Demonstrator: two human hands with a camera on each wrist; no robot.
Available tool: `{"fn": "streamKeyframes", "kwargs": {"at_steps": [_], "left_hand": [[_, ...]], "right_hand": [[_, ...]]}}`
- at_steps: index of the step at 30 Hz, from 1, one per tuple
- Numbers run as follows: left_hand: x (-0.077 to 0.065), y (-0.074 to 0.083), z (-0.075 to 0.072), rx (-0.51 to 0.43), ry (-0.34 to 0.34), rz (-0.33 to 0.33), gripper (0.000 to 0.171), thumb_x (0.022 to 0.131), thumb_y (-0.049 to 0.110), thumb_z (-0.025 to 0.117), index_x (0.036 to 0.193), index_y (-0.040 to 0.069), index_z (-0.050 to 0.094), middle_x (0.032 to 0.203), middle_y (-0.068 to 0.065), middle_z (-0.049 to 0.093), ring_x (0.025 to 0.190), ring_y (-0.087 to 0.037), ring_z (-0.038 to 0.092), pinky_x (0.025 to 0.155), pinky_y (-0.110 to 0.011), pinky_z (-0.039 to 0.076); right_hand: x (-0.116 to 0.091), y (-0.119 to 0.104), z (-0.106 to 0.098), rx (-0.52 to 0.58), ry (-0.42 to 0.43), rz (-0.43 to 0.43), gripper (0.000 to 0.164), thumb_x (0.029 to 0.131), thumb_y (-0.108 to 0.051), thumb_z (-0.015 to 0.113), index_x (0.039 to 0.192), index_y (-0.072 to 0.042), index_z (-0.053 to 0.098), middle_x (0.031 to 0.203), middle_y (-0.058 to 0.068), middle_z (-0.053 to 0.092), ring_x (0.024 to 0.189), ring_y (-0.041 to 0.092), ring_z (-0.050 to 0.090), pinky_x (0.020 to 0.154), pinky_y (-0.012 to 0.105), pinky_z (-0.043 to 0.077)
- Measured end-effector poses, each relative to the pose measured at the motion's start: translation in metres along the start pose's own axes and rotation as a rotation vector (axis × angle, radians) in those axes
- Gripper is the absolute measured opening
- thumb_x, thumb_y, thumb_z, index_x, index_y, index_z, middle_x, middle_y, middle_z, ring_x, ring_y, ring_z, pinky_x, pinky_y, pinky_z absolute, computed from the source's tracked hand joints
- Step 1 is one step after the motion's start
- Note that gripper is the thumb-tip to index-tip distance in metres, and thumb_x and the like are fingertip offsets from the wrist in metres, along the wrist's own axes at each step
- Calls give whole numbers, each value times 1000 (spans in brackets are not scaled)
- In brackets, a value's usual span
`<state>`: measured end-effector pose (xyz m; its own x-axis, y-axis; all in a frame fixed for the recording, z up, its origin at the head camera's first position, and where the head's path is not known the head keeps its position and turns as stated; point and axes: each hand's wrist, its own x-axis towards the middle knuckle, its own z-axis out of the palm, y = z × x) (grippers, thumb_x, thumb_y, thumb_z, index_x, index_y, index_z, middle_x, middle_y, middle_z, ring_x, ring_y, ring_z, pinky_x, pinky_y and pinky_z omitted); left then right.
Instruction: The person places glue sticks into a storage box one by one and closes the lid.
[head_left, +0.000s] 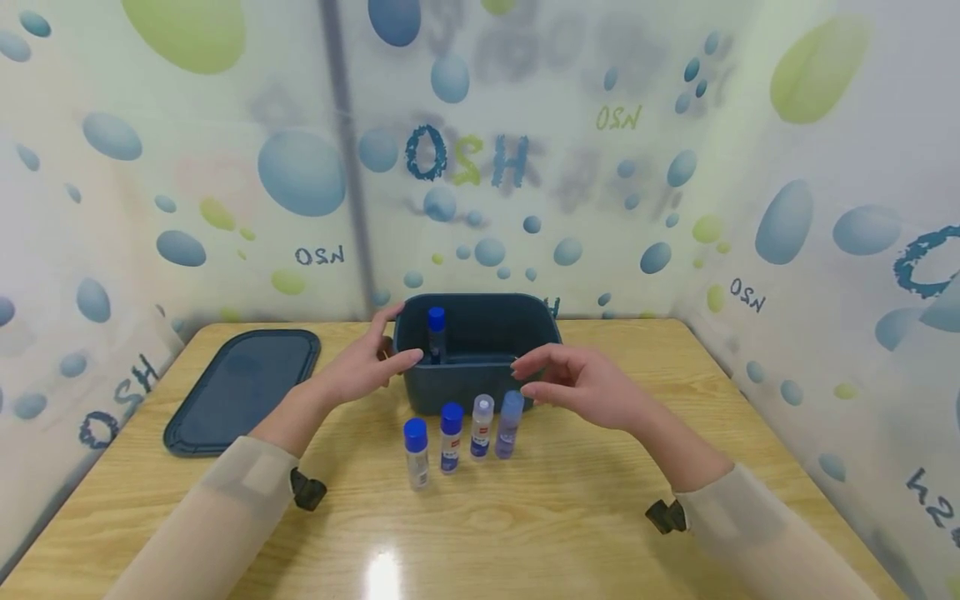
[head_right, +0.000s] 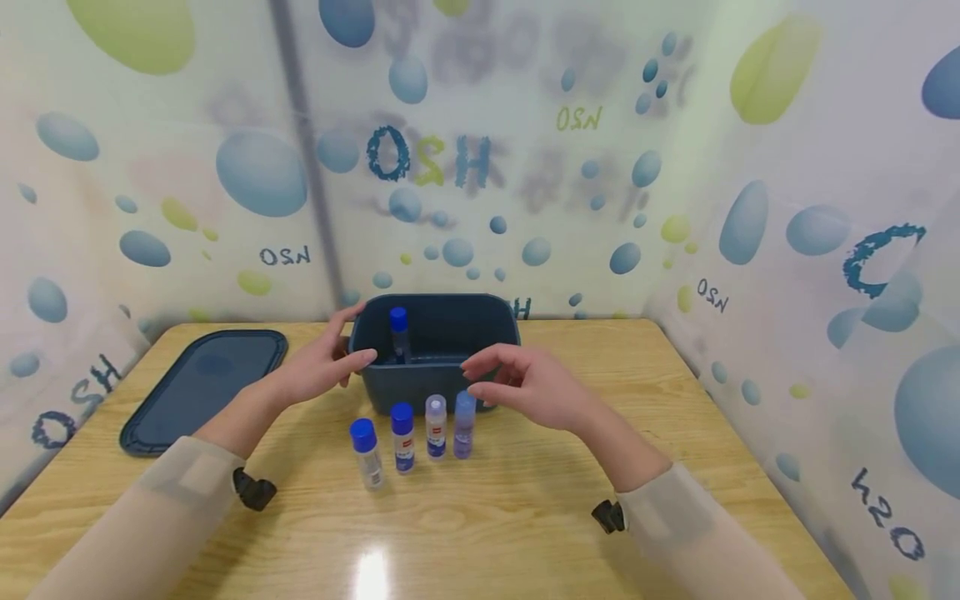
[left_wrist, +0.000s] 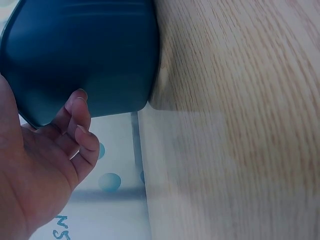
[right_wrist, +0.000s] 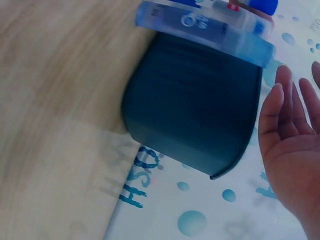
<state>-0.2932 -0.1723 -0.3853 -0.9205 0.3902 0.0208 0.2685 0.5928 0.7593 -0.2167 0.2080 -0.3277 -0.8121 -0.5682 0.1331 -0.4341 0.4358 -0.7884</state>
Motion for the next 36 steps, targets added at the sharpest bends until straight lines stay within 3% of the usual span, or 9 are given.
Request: {"fn": "streamKeyframes", "kwargs": {"at_steps": [9,15,21,28,32,36], "left_hand": [[-2,1,-1,-3,-6,10,99,108,58,64,177,30,-1,103,-20,69,81,-27,63,74,-39,54],[-1,0,-1,-7,-1,8,97,108,59,63,177,33,-1,103,-22,68,81,-27,62,75,-40,54],[-1,-1,-1,-15,-6,-1,98,107,61,63,176,34,-1,105,-20,70,83,-27,64,77,-39,56],[-1,0,-1,-15,-4,4,98,108,59,64,177,33,-1,104,-20,70,83,-27,63,77,-38,56],[-1,0,0,-14,2,4,98,107,60,64,176,33,0,103,-22,69,81,-27,63,75,-38,55],[-2,1,0,-12,8,-2,98,106,61,64,176,34,1,102,-21,69,81,-27,63,74,-39,55]], "right_hand": [[-4,15,12,-11,-44,12,39,105,-18,77,142,-9,71,136,7,76,86,18,71,72,27,57],[-4,24,19,-28,-60,21,43,105,-21,77,146,-11,70,131,7,76,84,32,70,72,28,58],[-3,29,24,-33,-46,40,42,105,-23,77,145,-14,70,120,6,75,81,20,67,71,28,58],[-3,36,30,23,-42,76,42,106,-24,76,146,-15,69,122,8,72,91,45,73,74,37,63],[-3,39,33,49,-39,85,41,106,-24,76,145,-15,69,122,9,74,92,45,76,74,43,64],[-3,39,35,75,-41,89,40,106,-22,75,145,-13,68,121,10,74,92,46,77,73,39,64]]}}
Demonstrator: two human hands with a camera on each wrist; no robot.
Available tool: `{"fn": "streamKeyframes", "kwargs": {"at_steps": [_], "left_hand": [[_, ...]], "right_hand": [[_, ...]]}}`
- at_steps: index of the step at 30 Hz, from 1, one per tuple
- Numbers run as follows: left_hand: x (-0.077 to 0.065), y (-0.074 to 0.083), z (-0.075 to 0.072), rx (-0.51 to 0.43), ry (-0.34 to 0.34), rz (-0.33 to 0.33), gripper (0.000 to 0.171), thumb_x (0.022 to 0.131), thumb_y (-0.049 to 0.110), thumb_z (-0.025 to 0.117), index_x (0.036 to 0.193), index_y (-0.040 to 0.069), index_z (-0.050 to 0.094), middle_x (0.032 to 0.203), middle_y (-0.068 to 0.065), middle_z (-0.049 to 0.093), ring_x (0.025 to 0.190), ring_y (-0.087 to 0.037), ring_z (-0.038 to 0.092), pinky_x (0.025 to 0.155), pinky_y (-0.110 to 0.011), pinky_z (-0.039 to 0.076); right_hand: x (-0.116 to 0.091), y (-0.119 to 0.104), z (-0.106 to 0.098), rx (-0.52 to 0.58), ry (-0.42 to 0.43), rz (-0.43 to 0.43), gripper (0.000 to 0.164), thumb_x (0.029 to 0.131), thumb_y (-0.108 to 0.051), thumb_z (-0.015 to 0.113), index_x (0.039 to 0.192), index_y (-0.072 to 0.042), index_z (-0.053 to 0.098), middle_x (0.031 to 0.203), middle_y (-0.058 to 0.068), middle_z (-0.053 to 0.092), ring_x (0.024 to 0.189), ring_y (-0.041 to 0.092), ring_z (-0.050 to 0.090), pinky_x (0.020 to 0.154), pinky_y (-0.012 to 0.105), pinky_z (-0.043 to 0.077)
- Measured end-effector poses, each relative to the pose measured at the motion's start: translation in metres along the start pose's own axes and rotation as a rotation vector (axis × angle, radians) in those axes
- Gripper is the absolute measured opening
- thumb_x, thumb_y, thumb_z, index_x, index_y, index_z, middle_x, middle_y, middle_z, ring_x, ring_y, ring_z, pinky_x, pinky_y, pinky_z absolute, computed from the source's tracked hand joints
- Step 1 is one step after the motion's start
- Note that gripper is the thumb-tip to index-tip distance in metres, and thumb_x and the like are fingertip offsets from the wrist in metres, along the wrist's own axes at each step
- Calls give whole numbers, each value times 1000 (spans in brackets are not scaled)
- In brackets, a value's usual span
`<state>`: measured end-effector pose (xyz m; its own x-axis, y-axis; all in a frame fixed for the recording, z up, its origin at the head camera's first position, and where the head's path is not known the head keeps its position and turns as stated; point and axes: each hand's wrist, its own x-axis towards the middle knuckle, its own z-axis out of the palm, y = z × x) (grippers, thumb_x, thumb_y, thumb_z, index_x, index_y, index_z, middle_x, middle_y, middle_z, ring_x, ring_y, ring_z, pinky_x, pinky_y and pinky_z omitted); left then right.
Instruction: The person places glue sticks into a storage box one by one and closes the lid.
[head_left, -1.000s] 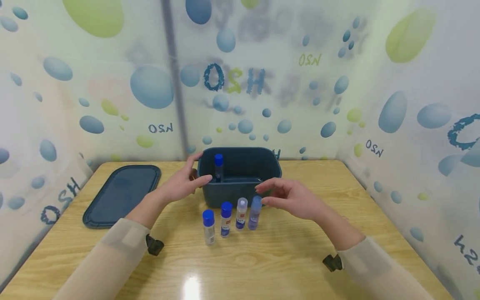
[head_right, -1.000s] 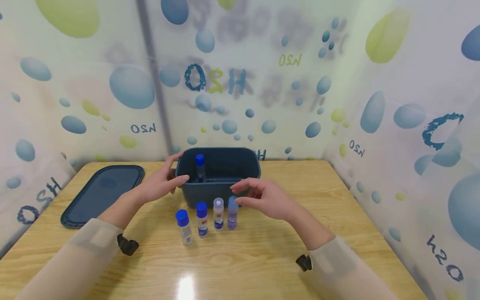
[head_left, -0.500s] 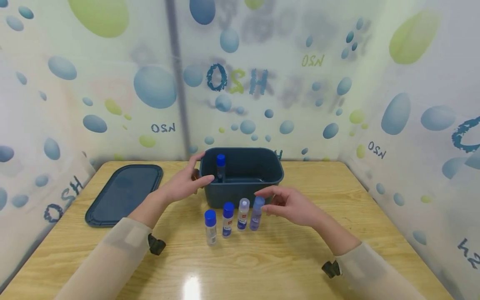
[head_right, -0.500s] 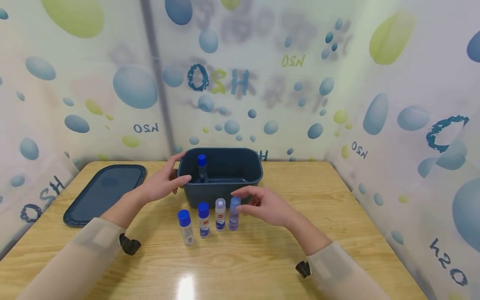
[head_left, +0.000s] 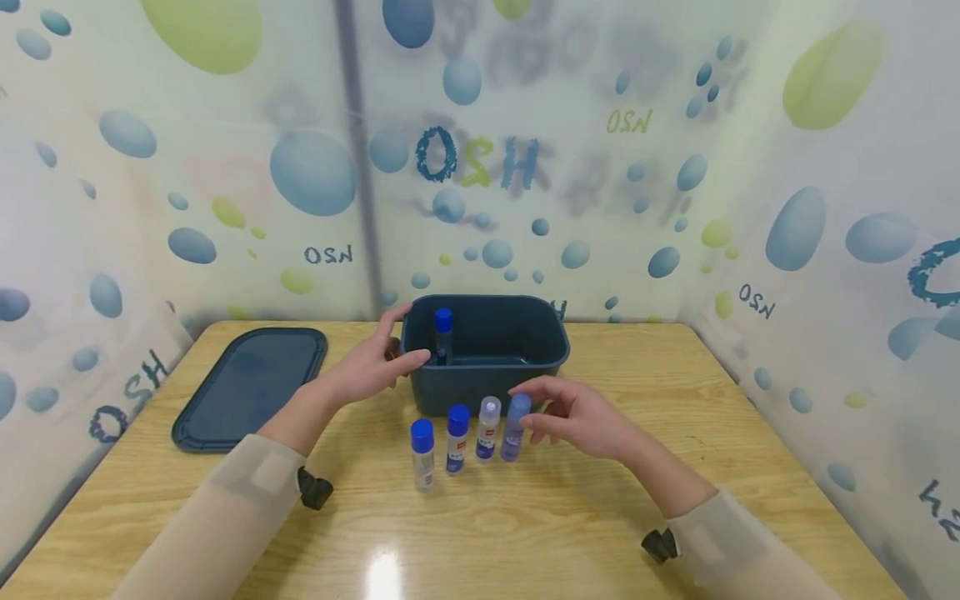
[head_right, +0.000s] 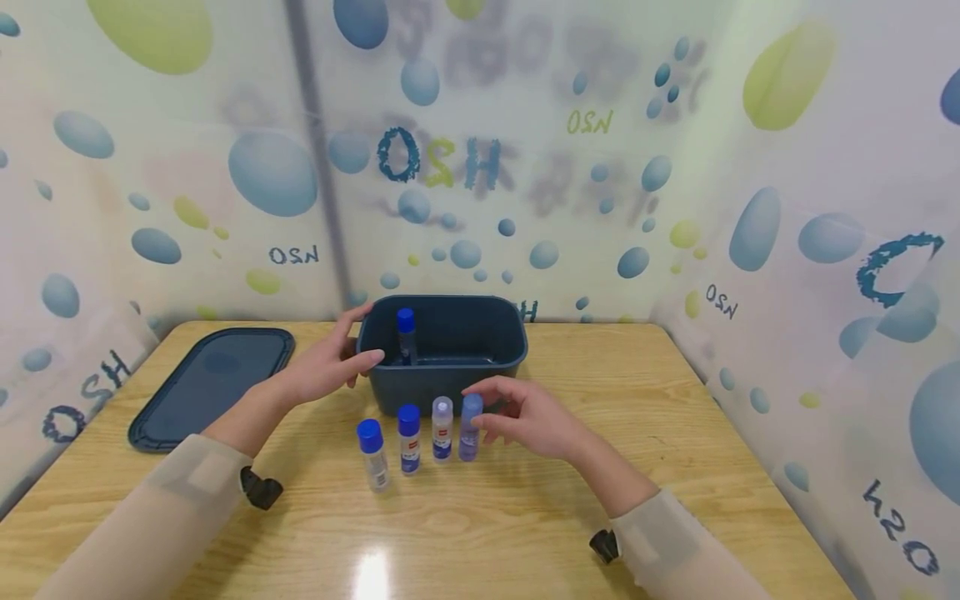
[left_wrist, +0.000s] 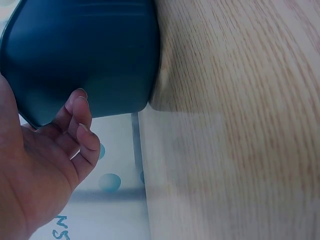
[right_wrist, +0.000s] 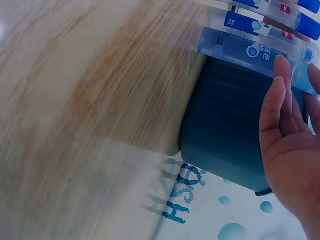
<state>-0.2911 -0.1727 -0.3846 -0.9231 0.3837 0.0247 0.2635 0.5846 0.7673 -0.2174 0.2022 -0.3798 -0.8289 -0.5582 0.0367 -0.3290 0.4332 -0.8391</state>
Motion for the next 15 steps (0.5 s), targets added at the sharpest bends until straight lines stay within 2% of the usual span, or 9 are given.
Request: {"fn": "streamKeyframes", "kwargs": {"at_steps": [11,15], "left_hand": [[0,-1,-1,-18,-7,0,98,107,62,63,176,36,-1,103,-18,69,85,-28,63,78,-40,56],[0,-2,-1,-17,-4,1,98,107,62,63,176,36,-1,102,-18,69,84,-28,63,78,-40,56]], "right_hand": [[-1,1,1,6,6,-14,40,106,-21,76,144,-12,68,118,11,72,91,45,77,72,32,62],[0,2,1,3,-3,-20,39,106,-20,76,143,-12,68,117,11,73,90,43,77,72,33,62]]}}
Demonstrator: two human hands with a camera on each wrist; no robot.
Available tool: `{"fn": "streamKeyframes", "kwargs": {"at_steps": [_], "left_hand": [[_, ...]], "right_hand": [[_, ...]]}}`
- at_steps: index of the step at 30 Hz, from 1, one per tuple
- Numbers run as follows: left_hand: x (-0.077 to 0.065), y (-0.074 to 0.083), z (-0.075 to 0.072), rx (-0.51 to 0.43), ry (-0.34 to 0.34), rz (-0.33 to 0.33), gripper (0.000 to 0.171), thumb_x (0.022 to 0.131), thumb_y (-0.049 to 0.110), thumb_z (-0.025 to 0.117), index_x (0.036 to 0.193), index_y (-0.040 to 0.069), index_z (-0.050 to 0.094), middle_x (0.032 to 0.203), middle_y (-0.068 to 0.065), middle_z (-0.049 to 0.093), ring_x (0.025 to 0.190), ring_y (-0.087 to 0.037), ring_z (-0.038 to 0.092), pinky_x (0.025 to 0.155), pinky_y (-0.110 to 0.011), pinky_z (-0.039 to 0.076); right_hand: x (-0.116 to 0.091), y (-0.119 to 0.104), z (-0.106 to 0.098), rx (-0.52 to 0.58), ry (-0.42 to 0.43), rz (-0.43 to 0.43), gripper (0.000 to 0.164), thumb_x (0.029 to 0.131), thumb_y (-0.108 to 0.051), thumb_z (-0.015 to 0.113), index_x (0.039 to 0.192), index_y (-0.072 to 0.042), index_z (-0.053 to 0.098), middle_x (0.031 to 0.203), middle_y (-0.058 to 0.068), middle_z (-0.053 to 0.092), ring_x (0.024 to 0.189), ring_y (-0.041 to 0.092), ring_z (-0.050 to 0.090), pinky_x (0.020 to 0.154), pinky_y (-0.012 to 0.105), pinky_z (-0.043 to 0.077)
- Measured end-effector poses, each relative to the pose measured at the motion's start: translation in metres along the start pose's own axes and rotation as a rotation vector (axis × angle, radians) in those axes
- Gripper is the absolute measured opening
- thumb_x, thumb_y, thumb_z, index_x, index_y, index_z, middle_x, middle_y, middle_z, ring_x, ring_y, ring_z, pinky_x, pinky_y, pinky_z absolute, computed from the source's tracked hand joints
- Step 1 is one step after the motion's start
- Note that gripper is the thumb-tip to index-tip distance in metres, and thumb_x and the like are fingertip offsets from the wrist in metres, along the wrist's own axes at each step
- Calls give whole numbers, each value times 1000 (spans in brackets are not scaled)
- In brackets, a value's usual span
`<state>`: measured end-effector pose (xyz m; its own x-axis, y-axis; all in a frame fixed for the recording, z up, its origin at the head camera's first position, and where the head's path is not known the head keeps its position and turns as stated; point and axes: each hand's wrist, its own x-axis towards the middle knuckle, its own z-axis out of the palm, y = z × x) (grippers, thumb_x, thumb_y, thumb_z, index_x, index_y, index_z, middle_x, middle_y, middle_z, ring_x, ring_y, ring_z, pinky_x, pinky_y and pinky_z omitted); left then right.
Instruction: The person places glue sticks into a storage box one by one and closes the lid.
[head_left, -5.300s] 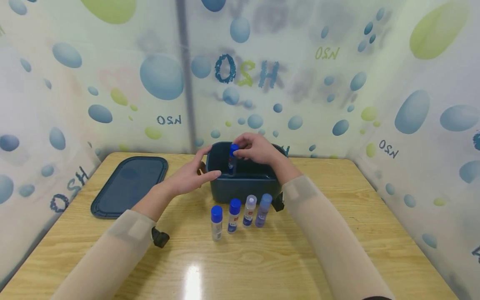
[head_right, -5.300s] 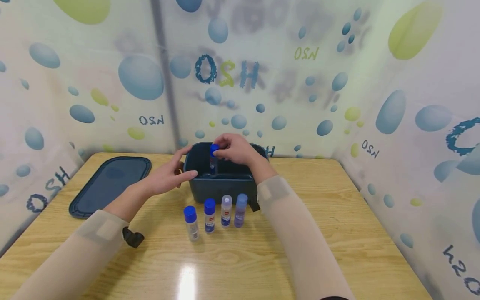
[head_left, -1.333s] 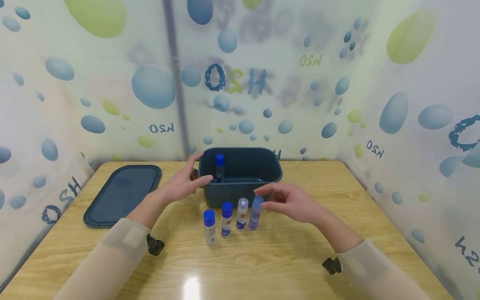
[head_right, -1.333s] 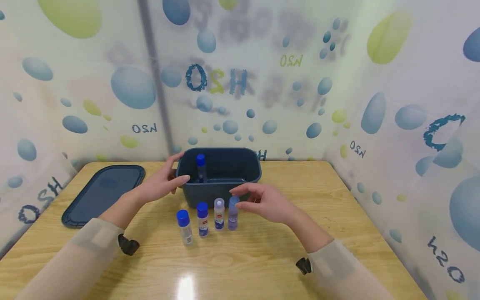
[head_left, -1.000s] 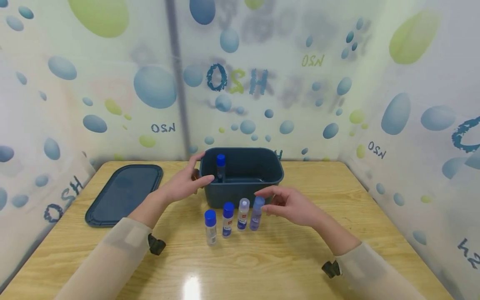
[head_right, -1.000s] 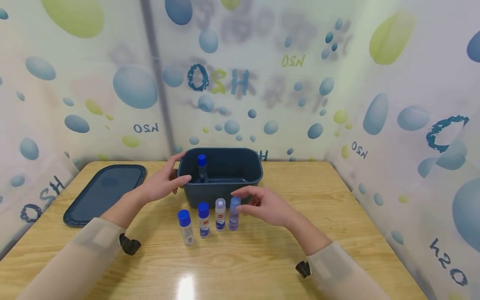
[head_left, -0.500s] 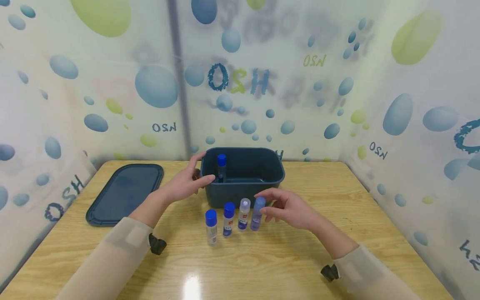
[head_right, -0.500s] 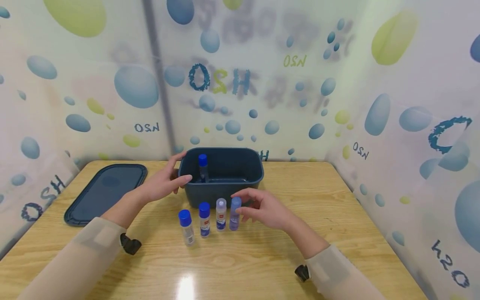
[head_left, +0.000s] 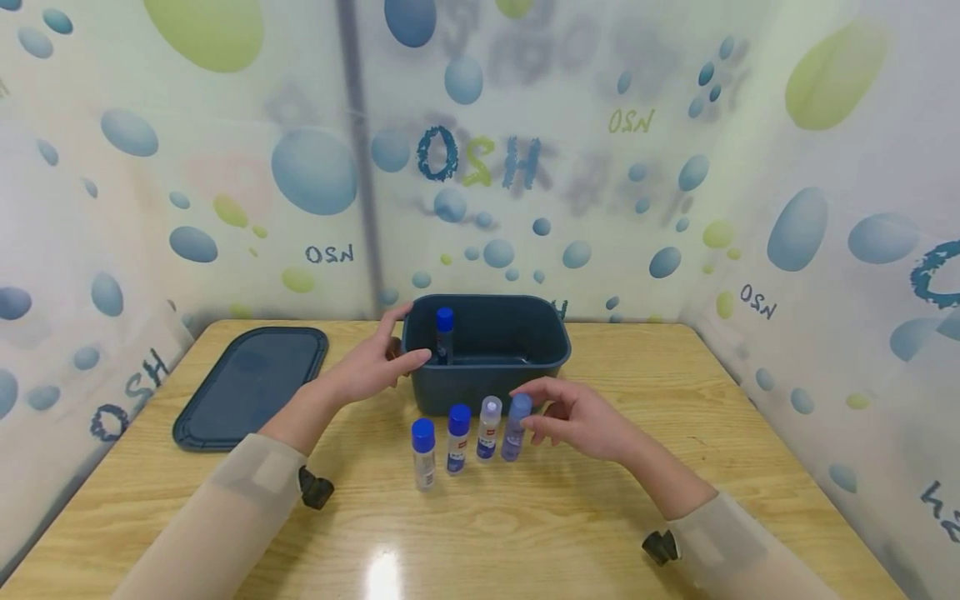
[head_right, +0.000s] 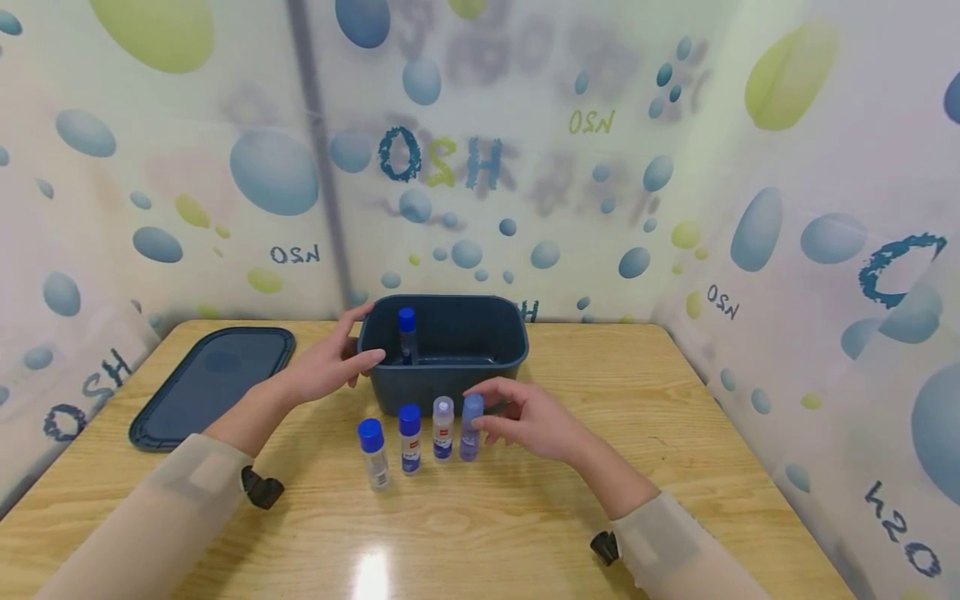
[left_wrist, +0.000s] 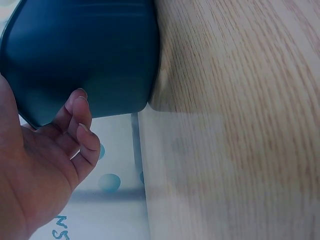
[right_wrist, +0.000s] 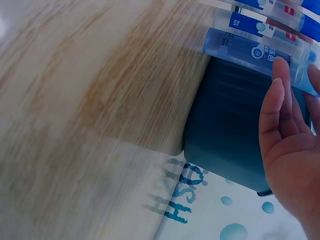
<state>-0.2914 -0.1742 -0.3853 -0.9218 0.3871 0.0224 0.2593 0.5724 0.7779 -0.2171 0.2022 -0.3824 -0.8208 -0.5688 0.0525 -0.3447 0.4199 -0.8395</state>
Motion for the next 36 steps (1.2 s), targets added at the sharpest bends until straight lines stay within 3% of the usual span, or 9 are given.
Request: {"fn": "streamKeyframes", "kwargs": {"at_steps": [12,22,29,36], "left_hand": [[-1,0,1,-5,3,1,98,107,62,62,177,36,-1,102,-20,69,82,-28,62,77,-41,55],[-2,2,1,2,3,-1,96,108,62,61,176,37,-1,105,-20,70,85,-28,63,79,-40,56],[-1,1,1,-1,1,5,96,108,62,62,177,36,-1,104,-19,70,85,-27,63,78,-40,56],[0,-1,1,2,3,14,97,108,59,63,177,34,-1,103,-19,70,84,-27,62,77,-39,56]], "right_hand": [[-3,1,0,-22,14,-2,35,107,-22,74,141,-16,68,117,11,73,90,41,78,72,41,64],[-14,-8,-9,-28,64,-7,36,106,-21,75,141,-15,68,118,12,73,88,43,76,75,34,63],[-21,-15,-18,-45,102,-46,35,105,-17,77,139,-14,69,105,11,73,78,20,74,71,30,60],[-26,-24,-26,-47,150,-85,33,104,-14,77,136,-15,69,101,13,71,77,20,72,66,30,58]]}}
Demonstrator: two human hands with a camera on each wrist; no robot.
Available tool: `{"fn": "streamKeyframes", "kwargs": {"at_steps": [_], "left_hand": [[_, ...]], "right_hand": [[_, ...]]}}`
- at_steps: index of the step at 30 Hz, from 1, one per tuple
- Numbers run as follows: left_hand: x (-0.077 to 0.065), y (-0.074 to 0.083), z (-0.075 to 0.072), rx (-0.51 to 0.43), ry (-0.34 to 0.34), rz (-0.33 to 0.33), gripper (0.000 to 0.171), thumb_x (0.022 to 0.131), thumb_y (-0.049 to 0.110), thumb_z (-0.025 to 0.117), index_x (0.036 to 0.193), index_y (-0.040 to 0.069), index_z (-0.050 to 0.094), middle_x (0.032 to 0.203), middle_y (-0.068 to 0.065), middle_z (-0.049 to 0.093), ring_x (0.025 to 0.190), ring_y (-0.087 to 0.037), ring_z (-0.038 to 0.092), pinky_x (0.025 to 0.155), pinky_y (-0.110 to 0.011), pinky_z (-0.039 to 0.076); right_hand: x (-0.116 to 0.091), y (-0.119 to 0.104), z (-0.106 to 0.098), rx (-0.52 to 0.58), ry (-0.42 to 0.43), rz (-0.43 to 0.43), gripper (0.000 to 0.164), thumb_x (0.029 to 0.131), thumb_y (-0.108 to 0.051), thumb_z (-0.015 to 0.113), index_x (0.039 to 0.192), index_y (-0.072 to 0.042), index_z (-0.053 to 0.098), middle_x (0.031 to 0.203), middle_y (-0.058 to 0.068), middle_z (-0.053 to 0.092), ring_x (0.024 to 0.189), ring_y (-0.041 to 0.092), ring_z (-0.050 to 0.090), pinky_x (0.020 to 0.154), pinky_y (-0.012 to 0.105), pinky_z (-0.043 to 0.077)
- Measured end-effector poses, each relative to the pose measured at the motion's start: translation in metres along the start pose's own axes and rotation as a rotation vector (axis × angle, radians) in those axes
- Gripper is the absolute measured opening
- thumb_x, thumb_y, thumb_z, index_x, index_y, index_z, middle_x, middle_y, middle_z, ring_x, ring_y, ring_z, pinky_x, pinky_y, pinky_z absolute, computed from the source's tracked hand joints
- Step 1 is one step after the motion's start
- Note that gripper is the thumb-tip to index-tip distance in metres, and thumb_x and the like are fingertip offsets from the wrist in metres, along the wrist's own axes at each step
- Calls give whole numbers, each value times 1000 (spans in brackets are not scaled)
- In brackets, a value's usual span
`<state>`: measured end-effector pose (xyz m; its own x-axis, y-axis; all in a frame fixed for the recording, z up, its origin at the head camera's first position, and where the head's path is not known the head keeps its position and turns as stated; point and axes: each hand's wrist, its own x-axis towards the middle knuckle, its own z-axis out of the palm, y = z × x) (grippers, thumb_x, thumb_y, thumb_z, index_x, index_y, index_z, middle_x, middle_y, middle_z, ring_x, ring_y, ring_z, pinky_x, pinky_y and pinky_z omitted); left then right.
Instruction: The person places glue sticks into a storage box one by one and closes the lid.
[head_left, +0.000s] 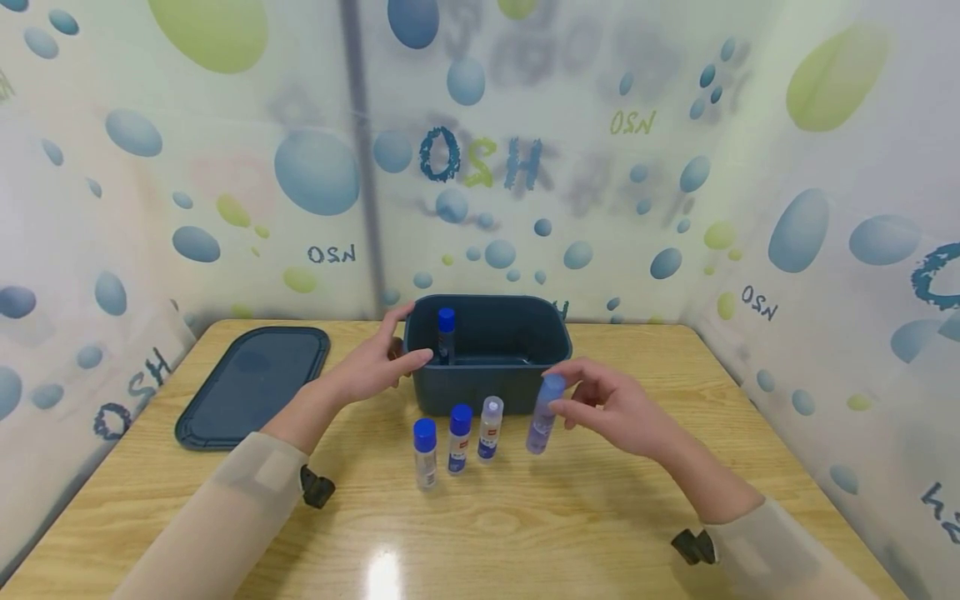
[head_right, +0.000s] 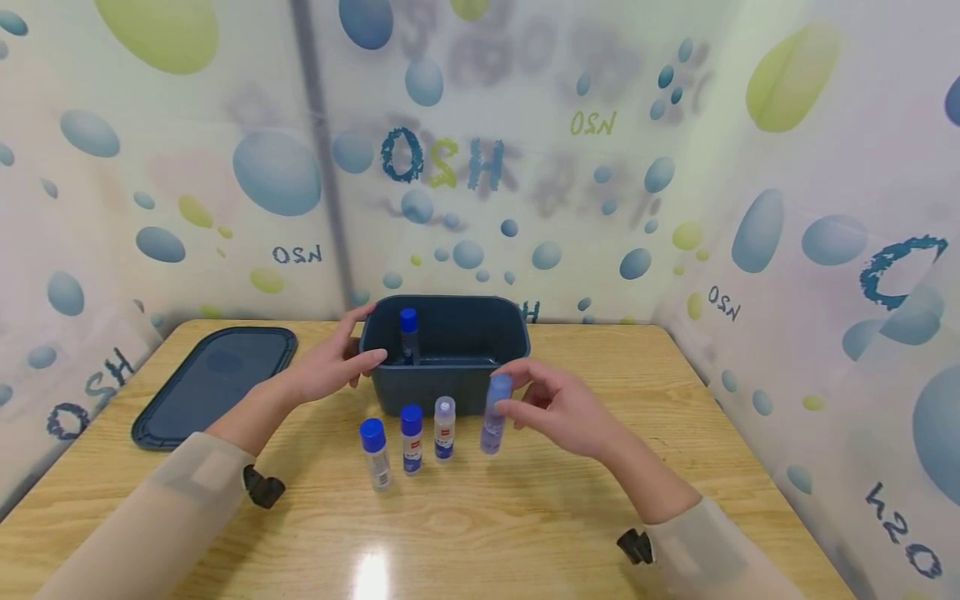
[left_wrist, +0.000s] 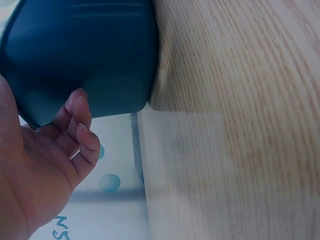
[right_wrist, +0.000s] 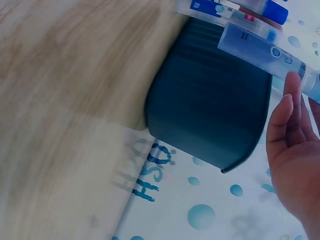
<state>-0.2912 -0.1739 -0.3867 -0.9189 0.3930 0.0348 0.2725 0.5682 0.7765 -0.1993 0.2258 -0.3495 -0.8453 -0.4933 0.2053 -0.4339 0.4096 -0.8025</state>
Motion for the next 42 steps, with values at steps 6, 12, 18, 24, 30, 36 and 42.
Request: {"fn": "streamKeyframes", "kwargs": {"at_steps": [6,12,18,24,30,36,42], "left_hand": [[0,0,0,1,-4,0,97,108,58,63,177,33,-2,103,-17,70,84,-26,62,77,-39,56],[0,0,0,5,-4,-1,97,108,59,62,177,33,-2,103,-19,70,84,-27,63,78,-39,56],[1,-1,0,6,-2,2,97,108,60,62,177,34,-2,103,-18,70,85,-27,63,78,-39,56],[0,1,0,12,2,-3,97,107,62,62,177,34,-1,102,-16,70,85,-27,64,78,-38,56],[0,2,1,5,0,-16,97,107,62,62,177,35,-1,104,-17,70,86,-28,64,79,-39,56],[0,1,1,1,-6,-7,98,108,62,62,177,34,-2,105,-16,71,87,-26,64,79,-38,57],[0,1,1,-7,-4,-1,96,108,59,62,177,35,-1,103,-18,70,86,-27,63,79,-39,56]], "right_hand": [[1,-10,-9,3,43,-50,32,103,-7,76,135,-11,68,98,10,69,74,22,70,60,30,55],[5,-18,-15,-2,118,-67,34,102,-6,77,135,-8,69,98,7,69,72,24,69,60,29,56],[13,-22,-20,8,206,-134,36,102,-1,76,136,-4,68,100,-3,69,68,19,68,62,29,59],[24,-26,-23,-1,273,-181,34,102,1,74,135,-3,68,98,-8,67,65,16,68,61,28,57],[37,-28,-28,30,303,-194,35,103,1,72,137,-3,67,98,-6,67,65,15,67,65,27,58],[50,-29,-34,51,352,-134,34,106,-8,72,140,-6,67,100,-4,70,69,15,70,66,25,57],[66,-26,-40,44,383,-71,37,107,-19,73,142,-10,65,104,-1,67,75,13,74,67,26,58]]}}
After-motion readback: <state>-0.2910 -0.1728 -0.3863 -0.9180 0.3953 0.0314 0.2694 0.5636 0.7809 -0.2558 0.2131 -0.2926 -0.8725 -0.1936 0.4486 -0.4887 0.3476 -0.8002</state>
